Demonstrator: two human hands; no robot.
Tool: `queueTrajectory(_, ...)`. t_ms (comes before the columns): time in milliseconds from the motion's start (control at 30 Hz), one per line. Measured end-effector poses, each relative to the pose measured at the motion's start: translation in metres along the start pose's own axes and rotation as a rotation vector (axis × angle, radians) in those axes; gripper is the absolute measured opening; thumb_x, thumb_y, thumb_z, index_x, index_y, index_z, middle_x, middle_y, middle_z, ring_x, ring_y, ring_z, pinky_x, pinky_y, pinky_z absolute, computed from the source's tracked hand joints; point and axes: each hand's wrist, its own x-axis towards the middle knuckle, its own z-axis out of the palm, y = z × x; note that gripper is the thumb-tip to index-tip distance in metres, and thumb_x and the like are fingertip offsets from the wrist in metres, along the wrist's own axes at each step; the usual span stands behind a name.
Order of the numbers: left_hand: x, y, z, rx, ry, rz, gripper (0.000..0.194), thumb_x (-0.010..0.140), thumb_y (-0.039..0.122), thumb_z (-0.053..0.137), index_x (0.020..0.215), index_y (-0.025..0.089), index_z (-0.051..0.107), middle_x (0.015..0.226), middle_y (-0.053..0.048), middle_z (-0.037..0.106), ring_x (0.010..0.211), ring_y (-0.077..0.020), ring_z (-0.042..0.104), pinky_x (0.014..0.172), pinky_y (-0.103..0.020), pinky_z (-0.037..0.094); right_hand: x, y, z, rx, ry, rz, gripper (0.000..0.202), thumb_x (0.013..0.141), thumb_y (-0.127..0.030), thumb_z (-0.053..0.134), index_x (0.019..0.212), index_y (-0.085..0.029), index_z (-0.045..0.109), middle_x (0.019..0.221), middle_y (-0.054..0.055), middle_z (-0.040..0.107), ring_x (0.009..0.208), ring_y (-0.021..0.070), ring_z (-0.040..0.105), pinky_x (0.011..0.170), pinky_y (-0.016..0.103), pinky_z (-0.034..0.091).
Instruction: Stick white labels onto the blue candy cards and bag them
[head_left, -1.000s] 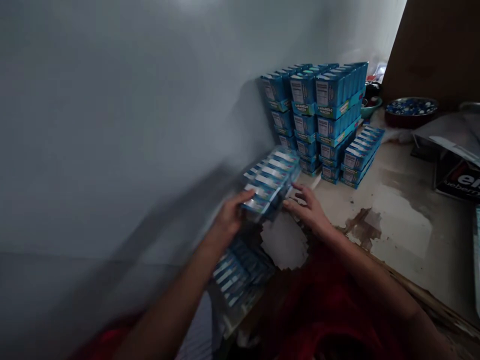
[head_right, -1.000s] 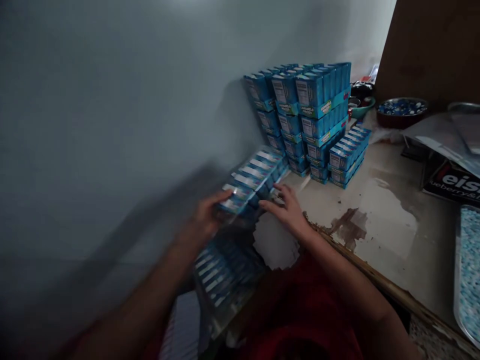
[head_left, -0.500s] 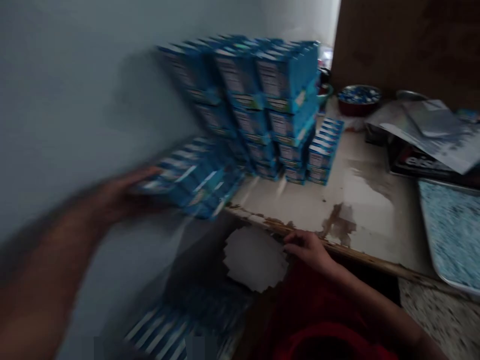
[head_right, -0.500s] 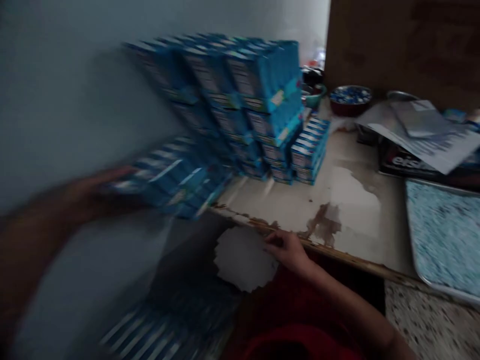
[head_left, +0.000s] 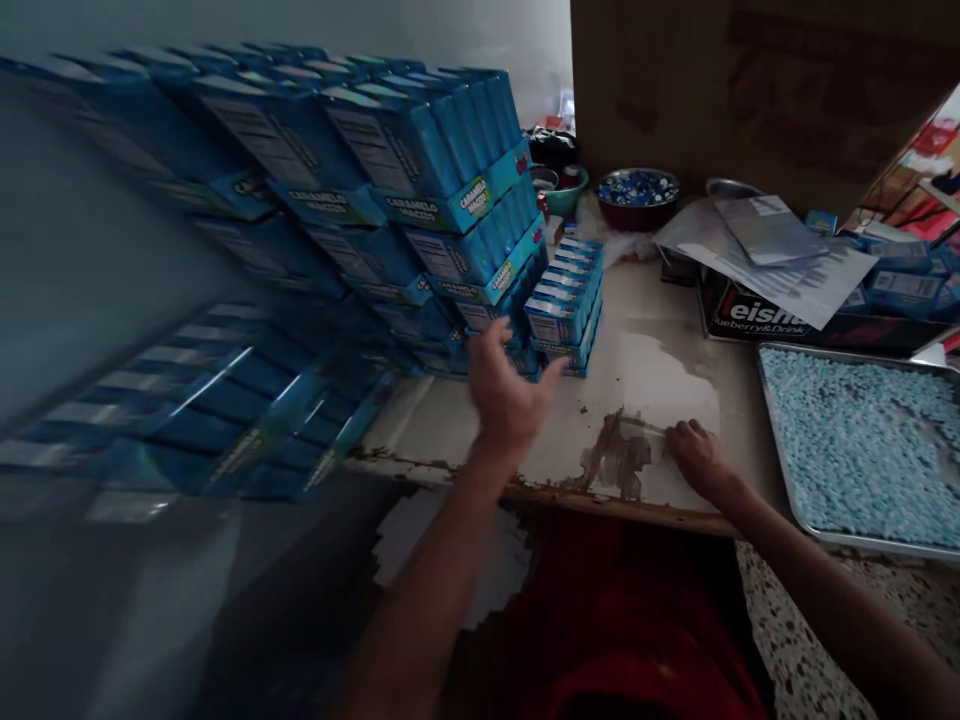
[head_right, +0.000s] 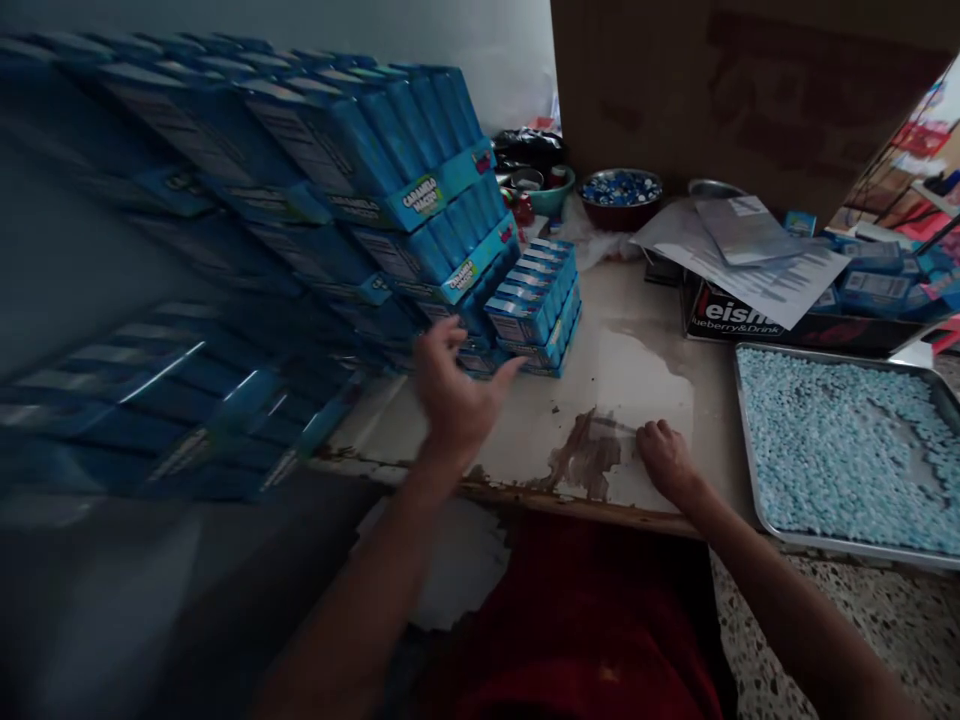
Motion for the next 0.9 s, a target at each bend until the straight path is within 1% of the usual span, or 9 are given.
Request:
queueTrajectory(67,0.002,0.014,0.061,-0.011,0.079,-0.108,0.106,0.067,0.049,0.094,0.151,0.009,0.044,0.144,-0.026,0.055,0.139,-0.0425,0.051,0.120,-0.055,0.039,0.001,0.004,-0.001,0.032,0.017,0.001,0.040,0.101,-0.007,0.044,0.136,-0.012,0.063,0.121,0.020,0.072,0.115,0.0288,0.067,0.087,0.034,0.055)
queueTrajectory(133,0.006,0.021,0.105,-0.016,0.107,-0.172,0.121,0.066,0.046,0.095,0.161,0.010,0.028,0.156,-0.028,0.044,0.149,-0.0445,0.041,0.125,-0.056,0.033,0.001,0.008,-0.008,0.093,-0.013,0.042,0.042,0.101,-0.007,0.043,0.139,-0.011,0.061,0.118,0.019,0.075,0.110,0.0274,0.070,0.087,0.034,0.054)
queueTrajectory(200,0.013,0.023,0.128,-0.019,0.096,-0.215,0.127,0.070,0.043,0.092,0.165,0.011,0.014,0.160,-0.028,0.037,0.154,-0.0456,0.034,0.127,-0.057,0.027,0.001,0.012,-0.019,0.145,-0.051,0.058,0.037,0.101,-0.007,0.043,0.128,-0.012,0.068,0.114,0.018,0.077,0.107,0.0272,0.074,0.085,0.033,0.054)
queueTrajectory(267,0.023,0.023,0.135,-0.012,0.085,-0.235,0.127,0.072,0.037,0.090,0.166,0.012,0.008,0.160,-0.027,0.037,0.154,-0.0458,0.032,0.128,-0.059,0.024,0.004,0.018,-0.028,0.175,-0.070,0.056,0.034,0.099,-0.007,0.045,0.116,-0.013,0.074,0.111,0.019,0.079,0.104,0.0278,0.076,0.083,0.033,0.053)
queueTrajectory(400,0.035,0.028,0.120,0.023,0.091,-0.146,0.126,0.066,0.030,0.092,0.165,0.014,0.016,0.162,-0.024,0.037,0.153,-0.0439,0.033,0.128,-0.059,0.024,0.011,0.035,-0.034,0.301,-0.052,0.181,0.021,0.097,-0.023,0.063,0.104,-0.017,0.082,0.109,0.016,0.081,0.099,0.0263,0.076,0.077,0.030,0.050)
queueTrajectory(533,0.014,0.035,0.082,0.031,0.062,0.022,0.121,0.068,0.034,0.092,0.165,0.016,0.021,0.168,-0.020,0.033,0.157,-0.0455,0.026,0.130,-0.059,0.023,0.015,0.064,-0.030,0.548,0.095,0.343,0.022,0.079,-0.041,0.087,0.085,-0.022,0.080,0.087,0.004,0.079,0.082,0.0196,0.071,0.064,0.025,0.039)
queueTrajectory(667,-0.039,0.041,0.036,0.041,0.071,0.143,0.121,0.067,0.038,0.093,0.165,0.016,0.024,0.168,-0.020,0.034,0.157,-0.0457,0.028,0.130,-0.058,0.026,0.016,0.107,-0.031,0.798,0.404,0.399,0.051,0.069,-0.059,0.092,0.059,-0.019,0.062,0.058,-0.003,0.059,0.060,0.0120,0.051,0.059,0.026,0.030)
queueTrajectory(800,-0.109,0.041,0.003,0.063,0.045,0.140,0.119,0.065,0.039,0.094,0.163,0.017,0.031,0.163,-0.024,0.041,0.153,-0.0434,0.038,0.127,-0.057,0.033,0.022,0.130,-0.042,0.896,0.812,0.559,0.062,0.095,-0.069,0.063,0.058,-0.020,0.053,0.057,-0.003,0.050,0.057,0.0110,0.039,0.058,0.028,0.026)
queueTrajectory(900,-0.163,0.040,-0.008,0.034,-0.032,0.072,0.114,0.068,0.040,0.093,0.163,0.021,0.032,0.159,-0.020,0.047,0.147,-0.0400,0.047,0.124,-0.054,0.039,0.027,0.104,-0.048,0.682,0.757,0.633,0.052,0.108,-0.058,0.046,0.083,-0.017,0.067,0.074,0.004,0.066,0.065,0.0149,0.050,0.063,0.028,0.027)
